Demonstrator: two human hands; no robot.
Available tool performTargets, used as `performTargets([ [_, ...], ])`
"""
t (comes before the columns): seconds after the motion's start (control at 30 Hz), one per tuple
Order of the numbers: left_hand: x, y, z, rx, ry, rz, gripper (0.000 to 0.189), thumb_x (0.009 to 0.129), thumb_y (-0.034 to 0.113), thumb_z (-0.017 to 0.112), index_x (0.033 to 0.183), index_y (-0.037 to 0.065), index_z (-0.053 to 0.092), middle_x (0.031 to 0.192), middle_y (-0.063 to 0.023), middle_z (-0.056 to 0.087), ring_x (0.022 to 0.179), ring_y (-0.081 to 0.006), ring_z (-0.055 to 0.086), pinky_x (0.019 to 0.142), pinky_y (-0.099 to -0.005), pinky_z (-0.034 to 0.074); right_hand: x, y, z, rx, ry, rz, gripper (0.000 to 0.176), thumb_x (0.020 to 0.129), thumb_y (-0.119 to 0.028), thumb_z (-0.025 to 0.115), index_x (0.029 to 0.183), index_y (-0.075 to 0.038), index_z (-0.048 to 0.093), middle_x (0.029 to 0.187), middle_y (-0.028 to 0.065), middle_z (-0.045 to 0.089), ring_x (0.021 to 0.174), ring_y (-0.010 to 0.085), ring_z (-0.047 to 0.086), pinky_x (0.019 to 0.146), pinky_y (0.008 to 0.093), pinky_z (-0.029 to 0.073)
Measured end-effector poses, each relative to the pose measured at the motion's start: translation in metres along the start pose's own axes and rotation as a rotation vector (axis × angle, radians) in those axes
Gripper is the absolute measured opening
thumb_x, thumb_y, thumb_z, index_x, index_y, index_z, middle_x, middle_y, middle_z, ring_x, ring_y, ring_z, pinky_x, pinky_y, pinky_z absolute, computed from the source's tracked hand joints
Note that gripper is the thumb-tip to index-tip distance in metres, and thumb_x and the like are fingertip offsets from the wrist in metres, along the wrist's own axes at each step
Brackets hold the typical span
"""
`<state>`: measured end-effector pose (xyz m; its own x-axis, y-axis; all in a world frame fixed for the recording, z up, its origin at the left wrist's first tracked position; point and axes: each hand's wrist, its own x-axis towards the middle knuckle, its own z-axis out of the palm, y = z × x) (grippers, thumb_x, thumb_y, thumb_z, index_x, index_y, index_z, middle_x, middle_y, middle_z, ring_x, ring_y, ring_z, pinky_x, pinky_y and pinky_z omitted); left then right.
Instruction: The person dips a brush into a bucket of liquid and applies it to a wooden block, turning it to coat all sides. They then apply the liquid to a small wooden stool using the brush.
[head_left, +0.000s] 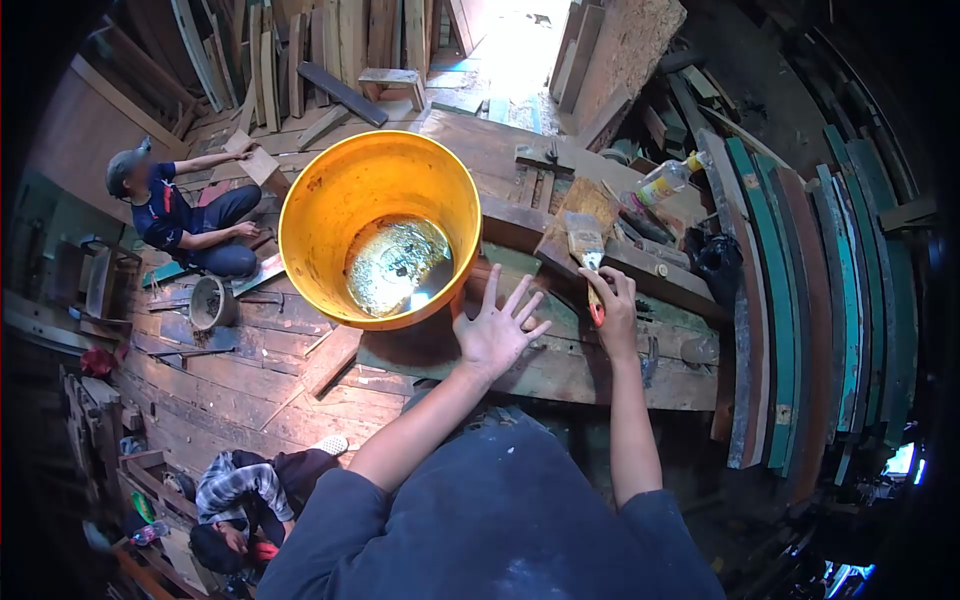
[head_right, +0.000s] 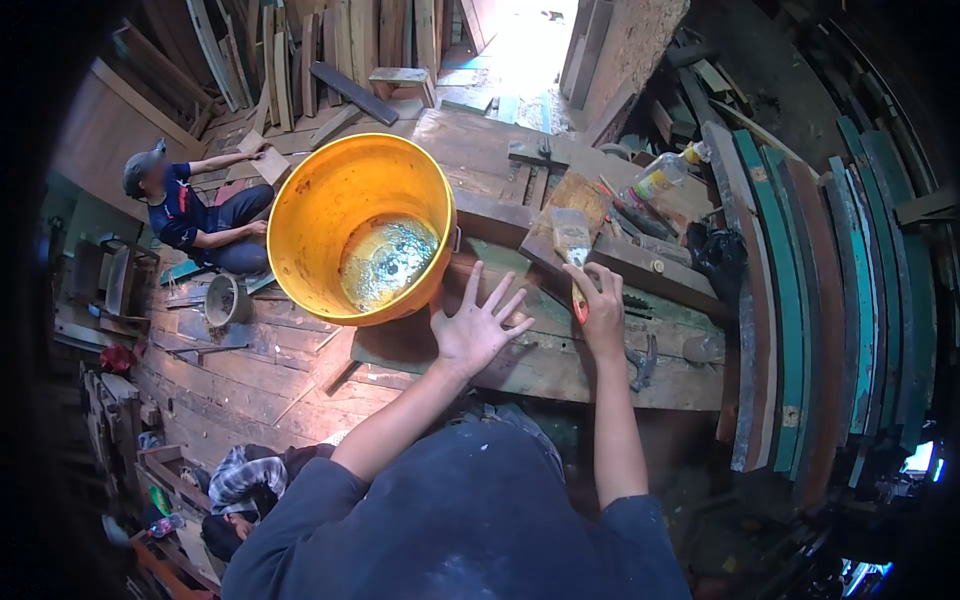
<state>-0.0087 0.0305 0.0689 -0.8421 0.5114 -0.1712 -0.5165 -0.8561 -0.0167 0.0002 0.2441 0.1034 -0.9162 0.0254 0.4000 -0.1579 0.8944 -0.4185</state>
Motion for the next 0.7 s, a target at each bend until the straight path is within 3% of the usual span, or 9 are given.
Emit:
performTargets([
  [0.1, 0.0, 0.001, 0.003, -0.008, 0.045, -0.011, 0.078, 0.085, 0.079, 0.022, 0.151, 0.038, 0.033, 0.162, -0.0116, 0.02, 0.148, -0.0377, 0.016, 0.113, -0.0678, 0.009, -0.004, 0.001, 0.0, -0.027, -0.007, -0.014, 0.058, 0.072, 0.003, 0.068, 0.125, -0.02, 0.066, 0.116, 0.0089, 0.057, 0.108, 0.0315, 0.053, 0.092, 0.0419, 0.047],
  [0.2, 0.001, 0.002, -0.004, 0.003, 0.013, -0.021, 0.079, 0.084, 0.078, 0.031, 0.151, 0.037, 0.033, 0.161, -0.0118, 0.021, 0.148, -0.0372, 0.016, 0.114, -0.0662, 0.009, 0.003, 0.005, 0.002, 0.082, 0.097, -0.008, 0.046, 0.078, 0.002, 0.069, 0.121, -0.015, 0.067, 0.114, 0.0107, 0.06, 0.106, 0.032, 0.056, 0.093, 0.0413, 0.048],
  [0.27, 0.003, -0.001, -0.006, 0.032, 0.034, -0.039, 0.082, 0.081, 0.076, 0.044, 0.151, 0.035, 0.033, 0.161, -0.0121, 0.02, 0.148, -0.0361, 0.016, 0.115, -0.0646, 0.011, 0.012, 0.007, -0.002, 0.242, 0.183, 0.066, 0.031, 0.086, -0.001, 0.067, 0.117, -0.007, 0.068, 0.11, 0.0126, 0.065, 0.105, 0.0298, 0.061, 0.095, 0.0387, 0.047],
  [0.4, 0.004, -0.005, -0.002, 0.064, 0.062, -0.076, 0.087, 0.077, 0.073, 0.053, 0.152, 0.035, 0.032, 0.159, -0.0113, 0.024, 0.148, -0.0327, 0.018, 0.115, -0.0603, 0.016, 0.031, 0.023, -0.005, 0.484, 0.259, 0.168, 0.026, 0.088, -0.006, 0.068, 0.114, -0.003, 0.068, 0.117, 0.0118, 0.067, 0.114, 0.0235, 0.062, 0.1, 0.0341, 0.044],
  [0.43, 0.005, -0.005, -0.001, 0.069, 0.055, -0.079, 0.087, 0.077, 0.073, 0.053, 0.152, 0.035, 0.032, 0.159, -0.0113, 0.024, 0.148, -0.0327, 0.018, 0.115, -0.0603, 0.016, 0.035, 0.026, -0.007, 0.483, 0.267, 0.165, 0.026, 0.088, -0.006, 0.068, 0.114, -0.003, 0.068, 0.117, 0.0118, 0.067, 0.114, 0.0235, 0.062, 0.1, 0.0341, 0.044],
  [0.53, 0.007, -0.002, 0.002, 0.09, 0.073, -0.079, 0.084, 0.078, 0.07, 0.053, 0.151, 0.033, 0.033, 0.16, -0.0113, 0.024, 0.148, -0.0323, 0.019, 0.115, -0.0596, 0.015, 0.041, 0.044, -0.01, 0.516, 0.021, 0.21, 0.03, 0.086, -0.007, 0.069, 0.116, -0.004, 0.067, 0.122, 0.0113, 0.067, 0.115, 0.0219, 0.062, 0.101, 0.0344, 0.044],
  [0.63, 0.007, 0.003, 0.001, 0.054, 0.079, -0.064, 0.08, 0.081, 0.065, 0.053, 0.15, 0.03, 0.036, 0.16, -0.0115, 0.024, 0.147, -0.0326, 0.02, 0.116, -0.0591, 0.015, 0.039, 0.062, -0.011, 0.57, -0.023, 0.201, 0.037, 0.086, -0.007, 0.069, 0.123, -0.005, 0.064, 0.124, 0.0115, 0.066, 0.116, 0.0207, 0.061, 0.103, 0.0334, 0.043],
  [0.67, 0.006, 0.004, 0.001, 0.024, 0.083, -0.045, 0.078, 0.081, 0.063, 0.053, 0.149, 0.029, 0.037, 0.16, -0.0117, 0.024, 0.147, -0.0327, 0.021, 0.116, -0.0594, 0.015, 0.035, 0.069, -0.011, 0.577, 0.009, 0.213, 0.046, 0.085, -0.003, 0.069, 0.13, -0.006, 0.059, 0.119, 0.0111, 0.067, 0.109, 0.0188, 0.063, 0.095, 0.033, 0.049],
  [0.7, 0.006, 0.002, 0.0, -0.002, 0.087, -0.047, 0.075, 0.082, 0.062, 0.053, 0.148, 0.028, 0.039, 0.16, -0.0118, 0.024, 0.147, -0.0329, 0.022, 0.116, -0.0596, 0.014, 0.032, 0.071, -0.01, 0.575, 0.069, 0.248, 0.046, 0.085, -0.003, 0.069, 0.13, -0.006, 0.059, 0.119, 0.0111, 0.067, 0.109, 0.0188, 0.063, 0.095, 0.033, 0.049],
])
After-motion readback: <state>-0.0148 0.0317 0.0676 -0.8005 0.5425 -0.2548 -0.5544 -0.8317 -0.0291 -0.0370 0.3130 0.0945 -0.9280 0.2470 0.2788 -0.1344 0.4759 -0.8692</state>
